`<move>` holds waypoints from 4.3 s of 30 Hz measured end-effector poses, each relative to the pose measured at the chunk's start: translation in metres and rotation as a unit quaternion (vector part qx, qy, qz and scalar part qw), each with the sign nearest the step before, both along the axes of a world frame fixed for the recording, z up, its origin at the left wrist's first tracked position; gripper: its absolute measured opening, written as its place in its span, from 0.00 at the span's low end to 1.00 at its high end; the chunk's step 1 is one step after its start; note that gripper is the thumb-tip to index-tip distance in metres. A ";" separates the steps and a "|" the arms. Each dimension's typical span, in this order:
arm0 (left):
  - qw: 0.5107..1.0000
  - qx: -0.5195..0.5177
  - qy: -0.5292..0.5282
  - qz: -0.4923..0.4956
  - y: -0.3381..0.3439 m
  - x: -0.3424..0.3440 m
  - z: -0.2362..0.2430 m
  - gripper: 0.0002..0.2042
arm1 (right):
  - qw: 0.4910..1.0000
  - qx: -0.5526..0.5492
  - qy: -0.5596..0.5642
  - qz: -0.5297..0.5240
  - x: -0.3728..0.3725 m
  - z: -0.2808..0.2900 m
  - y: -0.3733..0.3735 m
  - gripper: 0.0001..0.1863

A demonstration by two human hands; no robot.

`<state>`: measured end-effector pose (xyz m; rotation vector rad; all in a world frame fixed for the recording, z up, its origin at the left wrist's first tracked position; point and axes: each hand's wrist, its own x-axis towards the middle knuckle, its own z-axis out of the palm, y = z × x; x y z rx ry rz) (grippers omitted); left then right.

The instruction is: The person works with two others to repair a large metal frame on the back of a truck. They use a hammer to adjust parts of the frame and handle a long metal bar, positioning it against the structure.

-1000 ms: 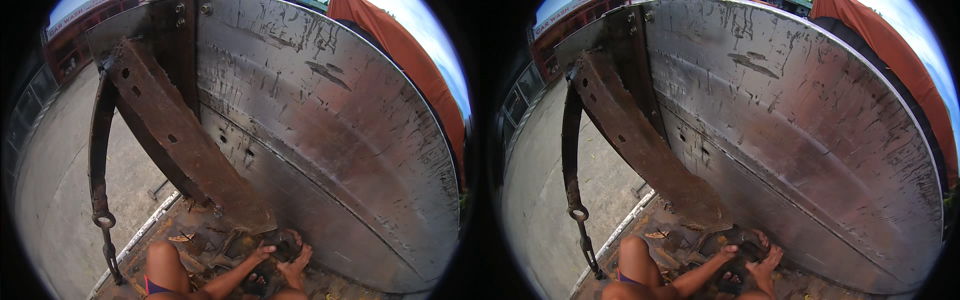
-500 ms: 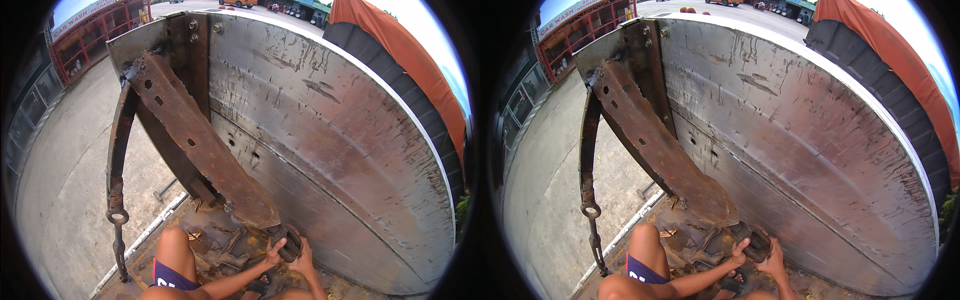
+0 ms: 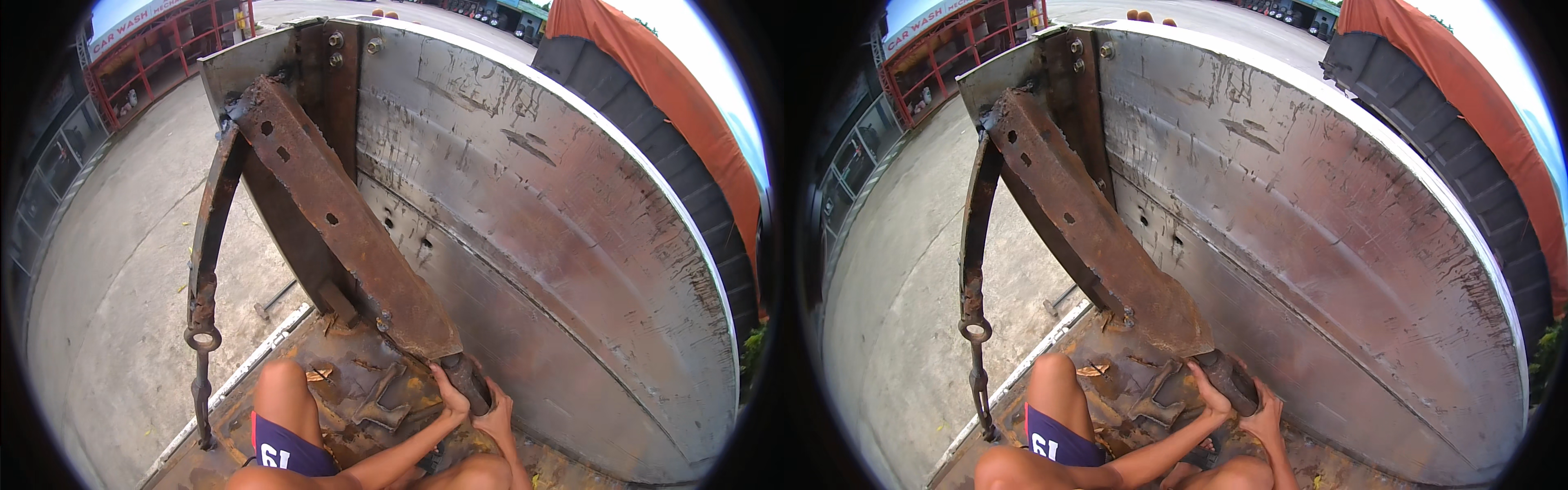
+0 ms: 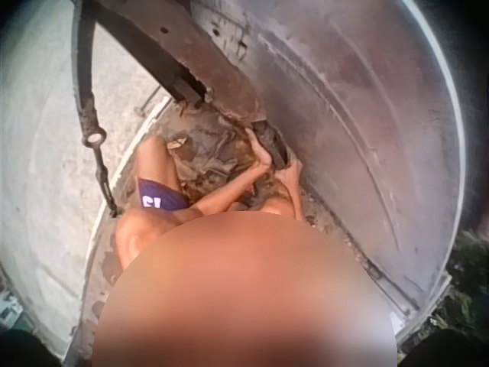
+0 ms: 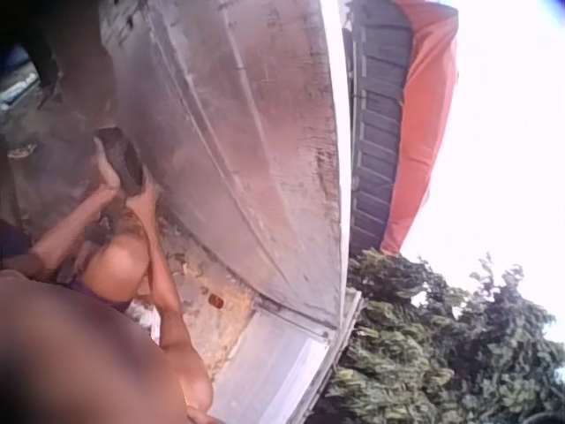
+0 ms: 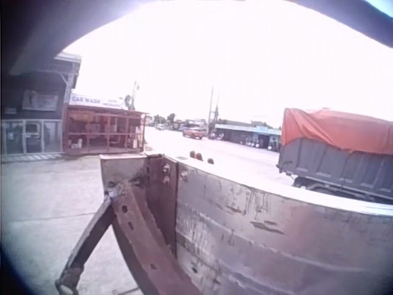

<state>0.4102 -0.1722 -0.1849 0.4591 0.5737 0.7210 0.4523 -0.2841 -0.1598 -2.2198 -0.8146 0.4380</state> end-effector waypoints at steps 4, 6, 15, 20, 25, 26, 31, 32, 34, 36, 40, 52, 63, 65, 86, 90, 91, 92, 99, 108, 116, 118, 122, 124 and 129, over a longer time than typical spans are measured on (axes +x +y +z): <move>0.986 -0.015 0.152 0.067 -0.020 0.002 0.003 0.40 | 0.989 0.003 0.104 0.104 0.027 0.014 -0.004 0.37; 0.994 0.029 0.101 -0.015 -0.010 -0.011 -0.001 0.37 | 0.993 0.010 0.088 0.082 0.021 0.010 -0.004 0.36; 0.884 0.361 0.004 -0.296 0.079 -0.046 -0.009 0.32 | 1.000 0.003 0.012 -0.016 0.003 -0.017 -0.010 0.31; 0.901 0.335 0.210 -0.179 0.034 -0.049 0.019 0.35 | 0.946 -0.238 0.182 0.119 0.059 -0.019 -0.018 0.39; 0.917 0.287 0.244 -0.133 0.018 -0.040 0.027 0.33 | 0.922 -0.286 0.220 0.137 0.080 -0.022 -0.011 0.51; 0.915 0.281 0.240 -0.162 0.023 -0.041 0.025 0.33 | 0.926 -0.291 0.210 0.116 0.070 -0.020 -0.013 0.49; 0.910 0.233 -0.049 -0.340 0.078 -0.031 0.009 0.30 | 0.993 0.108 0.052 0.012 0.010 -0.011 -0.013 0.43; 0.899 0.217 -0.119 -0.362 0.089 -0.026 0.006 0.29 | 0.993 0.089 -0.072 -0.006 -0.003 -0.012 -0.010 0.44; 0.852 0.202 -0.191 -0.443 0.099 -0.018 0.003 0.27 | 0.943 0.061 -0.324 -0.042 -0.026 -0.018 -0.004 0.47; 0.833 0.163 -0.254 -0.463 0.100 -0.011 0.001 0.26 | 0.920 0.052 -0.357 -0.153 -0.036 -0.033 0.009 0.50; 0.849 0.190 -0.223 -0.439 0.093 -0.010 0.001 0.23 | 0.897 0.016 -0.371 -0.239 -0.041 -0.057 0.011 0.49; 0.955 0.129 -0.045 -0.265 0.057 -0.023 0.022 0.16 | 0.978 -0.043 -0.181 -0.095 -0.017 -0.029 -0.003 0.51; 0.953 0.119 -0.048 -0.273 0.061 -0.023 0.030 0.16 | 0.981 -0.094 -0.138 -0.101 -0.016 -0.021 0.000 0.55; 0.951 0.121 -0.040 -0.282 0.062 -0.024 0.031 0.16 | 0.976 -0.097 -0.164 -0.101 -0.016 -0.022 0.000 0.56; 0.930 0.167 -0.027 -0.327 0.067 -0.025 0.016 0.23 | 0.963 -0.025 -0.241 -0.117 -0.031 -0.044 -0.002 0.53; 0.929 0.164 -0.010 -0.332 0.067 -0.030 0.013 0.24 | 0.967 -0.034 -0.229 -0.106 -0.032 -0.044 -0.005 0.52; 0.927 0.165 -0.015 -0.336 0.068 -0.031 0.014 0.23 | 0.968 -0.037 -0.225 -0.106 -0.033 -0.044 -0.006 0.52; 0.927 0.166 -0.022 -0.337 0.068 -0.032 0.014 0.23 | 0.969 -0.039 -0.221 -0.104 -0.033 -0.044 -0.006 0.52; 0.923 0.165 -0.036 -0.347 0.072 -0.032 0.023 0.25 | 0.977 -0.061 -0.188 -0.085 -0.033 -0.032 -0.012 0.51; 0.896 0.193 0.090 -0.390 0.081 -0.061 0.024 0.31 | 0.987 -0.091 -0.132 -0.008 -0.012 -0.047 -0.026 0.49; 0.772 0.262 0.291 -0.501 0.140 -0.143 0.170 0.29 | 0.991 -0.133 -0.020 0.005 0.000 0.098 -0.049 0.38; 0.739 0.273 0.300 -0.539 0.174 -0.154 0.247 0.25 | 0.990 -0.124 0.059 -0.008 0.000 0.163 -0.047 0.29; 0.849 0.335 0.306 -0.270 0.263 -0.148 0.390 0.16 | 0.990 -0.079 0.116 0.014 -0.011 0.301 -0.022 0.14; 0.856 0.387 0.342 0.003 0.313 -0.127 0.426 0.14 | 0.995 -0.032 0.066 0.074 -0.016 0.366 -0.005 0.09; 0.689 0.396 0.570 0.208 0.424 -0.059 0.431 0.19 | 0.992 0.068 -0.065 0.084 0.016 0.467 0.031 0.10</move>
